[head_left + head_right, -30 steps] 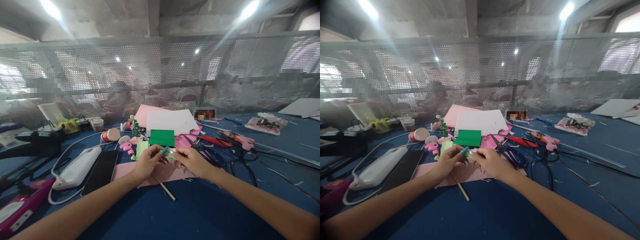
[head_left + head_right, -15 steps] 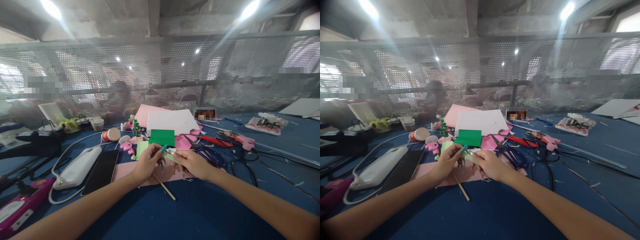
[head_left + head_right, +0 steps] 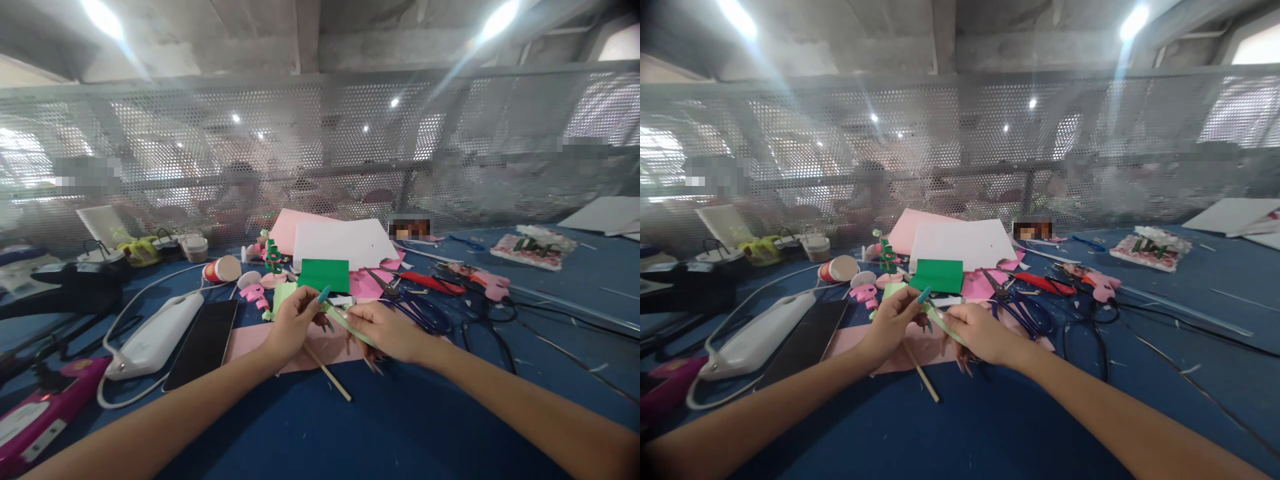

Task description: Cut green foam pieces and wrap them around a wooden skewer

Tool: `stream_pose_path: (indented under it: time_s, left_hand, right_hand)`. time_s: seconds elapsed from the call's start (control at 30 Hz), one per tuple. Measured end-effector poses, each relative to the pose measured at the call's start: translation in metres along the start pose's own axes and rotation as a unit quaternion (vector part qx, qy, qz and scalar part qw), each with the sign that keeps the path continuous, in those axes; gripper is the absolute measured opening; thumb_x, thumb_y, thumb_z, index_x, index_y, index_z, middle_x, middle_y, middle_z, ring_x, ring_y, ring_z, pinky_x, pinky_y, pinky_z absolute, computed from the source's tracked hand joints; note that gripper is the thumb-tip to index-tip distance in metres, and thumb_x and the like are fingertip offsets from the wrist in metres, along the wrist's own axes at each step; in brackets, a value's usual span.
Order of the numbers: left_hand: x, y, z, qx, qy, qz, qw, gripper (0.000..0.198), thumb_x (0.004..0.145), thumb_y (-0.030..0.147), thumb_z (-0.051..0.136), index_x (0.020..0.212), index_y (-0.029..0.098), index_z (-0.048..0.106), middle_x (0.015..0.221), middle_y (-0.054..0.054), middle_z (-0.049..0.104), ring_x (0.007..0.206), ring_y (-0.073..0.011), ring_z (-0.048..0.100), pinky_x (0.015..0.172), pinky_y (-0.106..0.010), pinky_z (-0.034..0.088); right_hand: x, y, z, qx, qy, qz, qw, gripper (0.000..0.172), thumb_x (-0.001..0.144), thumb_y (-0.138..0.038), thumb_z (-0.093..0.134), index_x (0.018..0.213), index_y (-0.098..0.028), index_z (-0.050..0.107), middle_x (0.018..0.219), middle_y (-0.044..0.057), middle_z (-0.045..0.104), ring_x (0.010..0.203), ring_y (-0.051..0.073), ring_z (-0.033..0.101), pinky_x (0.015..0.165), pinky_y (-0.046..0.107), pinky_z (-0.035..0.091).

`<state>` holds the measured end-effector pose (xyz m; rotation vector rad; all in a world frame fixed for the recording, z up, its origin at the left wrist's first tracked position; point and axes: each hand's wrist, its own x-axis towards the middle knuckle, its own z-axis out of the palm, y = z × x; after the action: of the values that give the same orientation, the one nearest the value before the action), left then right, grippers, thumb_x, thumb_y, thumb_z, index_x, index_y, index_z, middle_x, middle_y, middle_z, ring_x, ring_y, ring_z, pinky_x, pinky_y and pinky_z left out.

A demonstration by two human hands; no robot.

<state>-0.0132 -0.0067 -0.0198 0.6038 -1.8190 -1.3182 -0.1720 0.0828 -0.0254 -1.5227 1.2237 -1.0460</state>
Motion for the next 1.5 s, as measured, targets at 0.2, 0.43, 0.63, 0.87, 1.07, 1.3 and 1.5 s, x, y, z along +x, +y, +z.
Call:
stream_pose_path:
  time_s: [0.2, 0.43, 0.63, 0.87, 1.07, 1.3, 1.5]
  left_hand:
    - [0.000, 0.000, 0.000, 0.015, 0.023, 0.012, 1.000, 0.025, 0.077, 0.040, 0.058, 0.076, 0.016, 0.052, 0.057, 0.004, 0.052, 0.052, -0.0086, 0.053, 0.052, -0.021, 0.045]
    - [0.000, 0.000, -0.001, 0.024, 0.017, 0.030, 0.999, 0.021, 0.076, 0.036, 0.059, 0.076, 0.015, 0.057, 0.061, 0.003, 0.051, 0.051, -0.0071, 0.049, 0.049, -0.019, 0.041]
    - [-0.001, 0.000, -0.003, 0.058, 0.007, 0.037, 0.998, 0.019, 0.080, 0.034, 0.055, 0.075, 0.015, 0.057, 0.058, 0.003, 0.049, 0.051, -0.0080, 0.046, 0.049, -0.020, 0.039]
    - [-0.010, 0.002, 0.002, 0.057, -0.076, 0.008, 0.995, 0.022, 0.077, 0.031, 0.061, 0.092, 0.018, 0.053, 0.065, 0.004, 0.054, 0.054, -0.0083, 0.051, 0.049, -0.019, 0.040]
    - [-0.011, 0.005, 0.004, 0.048, -0.069, 0.003, 0.996, 0.020, 0.076, 0.025, 0.061, 0.090, 0.018, 0.048, 0.060, 0.006, 0.054, 0.048, -0.0077, 0.053, 0.046, -0.018, 0.039]
    - [-0.008, 0.004, 0.002, 0.058, -0.064, 0.010, 0.996, 0.020, 0.076, 0.028, 0.062, 0.088, 0.017, 0.051, 0.065, 0.004, 0.054, 0.052, -0.0078, 0.052, 0.048, -0.019, 0.041]
    - [-0.006, 0.003, 0.003, 0.026, -0.040, -0.019, 0.999, 0.035, 0.083, 0.049, 0.046, 0.077, 0.015, 0.051, 0.057, 0.004, 0.049, 0.046, -0.0075, 0.048, 0.042, -0.018, 0.039]
  right_hand:
    - [0.000, 0.001, -0.001, -0.015, -0.007, -0.001, 1.000, 0.036, 0.087, -0.049, 0.043, 0.067, -0.019, 0.047, 0.042, -0.003, 0.052, 0.031, 0.011, 0.048, 0.034, 0.020, 0.038]
    - [-0.002, -0.003, 0.001, -0.047, -0.033, 0.010, 0.998, 0.034, 0.087, -0.047, 0.044, 0.070, -0.019, 0.047, 0.044, -0.003, 0.054, 0.034, 0.011, 0.050, 0.037, 0.020, 0.041]
    - [-0.002, -0.008, -0.002, -0.066, -0.030, -0.030, 0.997, 0.036, 0.084, -0.048, 0.050, 0.065, -0.017, 0.049, 0.056, 0.001, 0.058, 0.049, 0.014, 0.055, 0.045, 0.023, 0.041]
    - [-0.003, -0.008, -0.002, -0.016, -0.061, -0.010, 0.998, 0.027, 0.073, -0.039, 0.065, 0.079, -0.015, 0.055, 0.060, -0.003, 0.051, 0.049, 0.009, 0.045, 0.045, 0.020, 0.033]
    - [-0.004, -0.012, 0.000, 0.002, -0.074, -0.032, 0.997, 0.026, 0.070, -0.032, 0.068, 0.086, -0.014, 0.057, 0.061, -0.004, 0.047, 0.053, 0.009, 0.042, 0.048, 0.021, 0.030]
    - [-0.004, -0.009, 0.000, -0.035, -0.073, -0.036, 0.996, 0.019, 0.073, -0.031, 0.065, 0.076, -0.015, 0.054, 0.059, -0.004, 0.046, 0.052, 0.009, 0.041, 0.049, 0.022, 0.030]
    - [-0.001, -0.007, -0.004, -0.045, -0.054, -0.039, 0.997, 0.028, 0.073, -0.038, 0.066, 0.071, -0.016, 0.049, 0.055, -0.006, 0.041, 0.049, 0.008, 0.038, 0.046, 0.021, 0.029]
